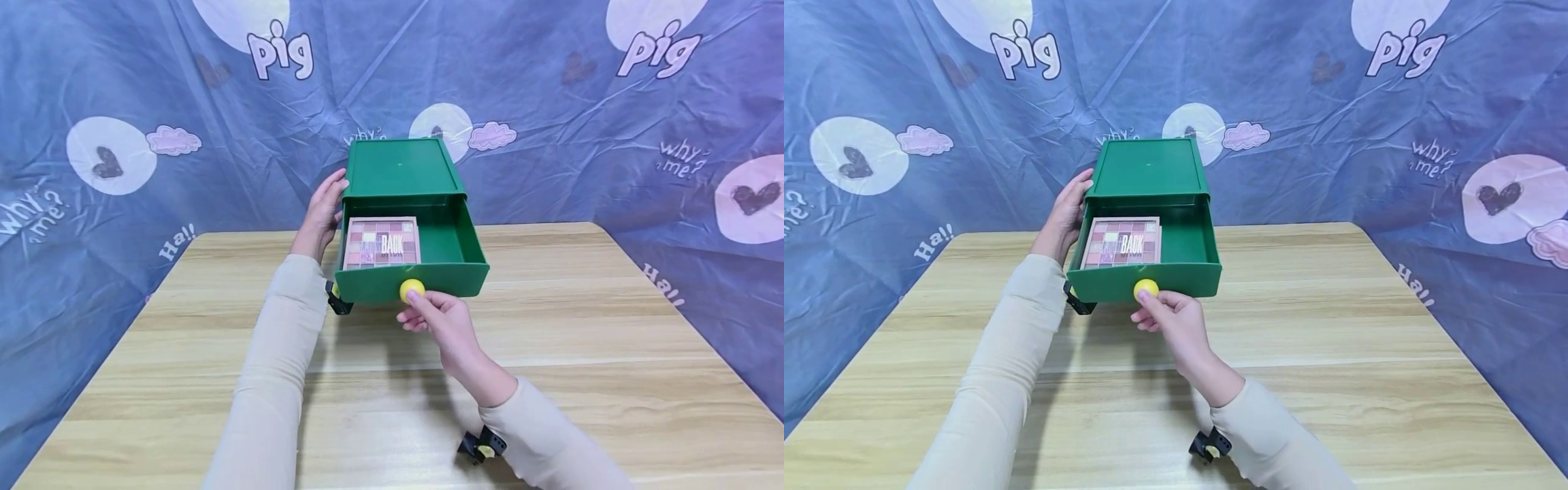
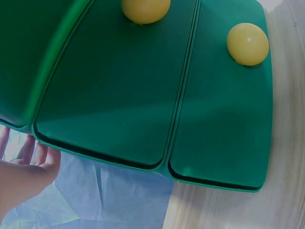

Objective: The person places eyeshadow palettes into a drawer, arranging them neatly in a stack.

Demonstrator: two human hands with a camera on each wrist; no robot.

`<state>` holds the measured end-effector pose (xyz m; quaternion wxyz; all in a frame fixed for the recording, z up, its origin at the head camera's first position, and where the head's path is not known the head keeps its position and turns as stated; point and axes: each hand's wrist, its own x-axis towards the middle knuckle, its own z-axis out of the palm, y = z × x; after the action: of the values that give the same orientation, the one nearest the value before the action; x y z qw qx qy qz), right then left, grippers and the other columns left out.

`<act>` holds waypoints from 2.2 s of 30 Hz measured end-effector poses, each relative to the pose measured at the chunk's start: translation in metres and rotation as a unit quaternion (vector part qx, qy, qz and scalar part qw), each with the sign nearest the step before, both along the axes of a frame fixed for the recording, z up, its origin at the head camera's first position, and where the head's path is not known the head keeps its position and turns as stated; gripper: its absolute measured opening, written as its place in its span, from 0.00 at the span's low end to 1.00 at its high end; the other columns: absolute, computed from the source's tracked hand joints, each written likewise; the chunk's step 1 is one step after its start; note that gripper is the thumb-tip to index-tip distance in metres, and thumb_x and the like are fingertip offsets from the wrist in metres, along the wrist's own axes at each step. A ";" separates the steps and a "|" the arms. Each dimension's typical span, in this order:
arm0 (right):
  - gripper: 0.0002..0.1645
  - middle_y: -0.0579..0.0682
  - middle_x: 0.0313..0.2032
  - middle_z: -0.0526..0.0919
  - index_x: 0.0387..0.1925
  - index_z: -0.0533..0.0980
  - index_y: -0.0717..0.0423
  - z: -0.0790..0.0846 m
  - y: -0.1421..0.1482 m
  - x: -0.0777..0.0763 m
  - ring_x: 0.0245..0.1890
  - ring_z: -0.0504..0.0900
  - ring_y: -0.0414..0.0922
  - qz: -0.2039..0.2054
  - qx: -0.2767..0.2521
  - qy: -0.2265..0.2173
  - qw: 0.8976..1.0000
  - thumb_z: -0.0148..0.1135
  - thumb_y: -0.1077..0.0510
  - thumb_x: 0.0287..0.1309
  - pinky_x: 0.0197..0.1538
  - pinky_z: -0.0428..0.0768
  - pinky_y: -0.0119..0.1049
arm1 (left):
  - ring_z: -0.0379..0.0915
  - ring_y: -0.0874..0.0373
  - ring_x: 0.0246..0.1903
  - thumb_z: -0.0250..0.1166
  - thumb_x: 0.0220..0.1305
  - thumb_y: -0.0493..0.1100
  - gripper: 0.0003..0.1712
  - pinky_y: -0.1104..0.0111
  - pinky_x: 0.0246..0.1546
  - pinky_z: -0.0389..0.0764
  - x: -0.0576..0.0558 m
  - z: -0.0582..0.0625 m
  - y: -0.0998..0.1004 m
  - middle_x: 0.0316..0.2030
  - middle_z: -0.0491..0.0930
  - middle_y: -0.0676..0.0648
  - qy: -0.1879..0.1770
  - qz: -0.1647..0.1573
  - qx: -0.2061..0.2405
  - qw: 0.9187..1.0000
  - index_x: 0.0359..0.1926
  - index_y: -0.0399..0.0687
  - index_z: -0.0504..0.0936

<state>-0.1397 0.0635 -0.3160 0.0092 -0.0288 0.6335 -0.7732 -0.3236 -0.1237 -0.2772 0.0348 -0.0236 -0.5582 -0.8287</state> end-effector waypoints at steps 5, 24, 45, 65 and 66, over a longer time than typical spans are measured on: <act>0.16 0.53 0.19 0.79 0.29 0.74 0.69 0.002 -0.002 -0.012 0.20 0.76 0.44 -0.008 0.000 0.008 1.000 0.58 0.55 0.52 0.29 0.74 0.33 | 0.64 0.56 0.49 0.54 0.56 0.41 0.26 0.62 0.47 0.61 0.000 0.000 0.001 0.52 0.68 0.45 0.002 0.001 0.001 1.000 0.58 0.49 0.66; 0.20 0.56 0.21 0.80 0.32 0.77 0.64 -0.029 -0.002 -0.099 0.20 0.78 0.47 -0.013 0.007 0.093 0.996 0.57 0.48 0.52 0.28 0.75 0.36 | 0.64 0.57 0.50 0.54 0.56 0.41 0.26 0.61 0.48 0.60 0.000 0.000 0.001 0.52 0.69 0.46 0.002 0.001 -0.001 1.000 0.58 0.49 0.66; 0.26 0.57 0.23 0.80 0.34 0.78 0.60 -0.043 0.001 -0.163 0.22 0.79 0.49 -0.031 0.023 0.015 0.999 0.61 0.41 0.44 0.27 0.76 0.39 | 0.64 0.58 0.48 0.55 0.55 0.41 0.26 0.63 0.46 0.60 0.002 -0.001 0.003 0.50 0.70 0.47 -0.002 0.001 -0.001 1.000 0.57 0.51 0.67; 0.26 0.55 0.22 0.79 0.32 0.77 0.61 -0.019 0.002 -0.156 0.22 0.79 0.47 -0.014 0.056 0.004 0.998 0.59 0.41 0.46 0.28 0.76 0.37 | 0.64 0.57 0.47 0.54 0.56 0.41 0.25 0.63 0.46 0.60 -0.001 -0.003 0.003 0.48 0.70 0.46 0.007 -0.005 0.001 1.000 0.57 0.50 0.67; 0.26 0.55 0.22 0.79 0.32 0.77 0.62 -0.013 0.002 -0.151 0.21 0.78 0.47 -0.012 0.066 0.003 0.998 0.58 0.41 0.47 0.29 0.76 0.37 | 0.64 0.57 0.48 0.54 0.56 0.41 0.25 0.63 0.47 0.60 -0.001 -0.003 0.003 0.49 0.70 0.47 0.008 -0.006 -0.001 1.000 0.57 0.50 0.67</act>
<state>-0.2902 0.0654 -0.3290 -0.0004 -0.0224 0.6834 -0.7297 -0.3244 -0.1206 -0.2804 0.0344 -0.0332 -0.5589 -0.8279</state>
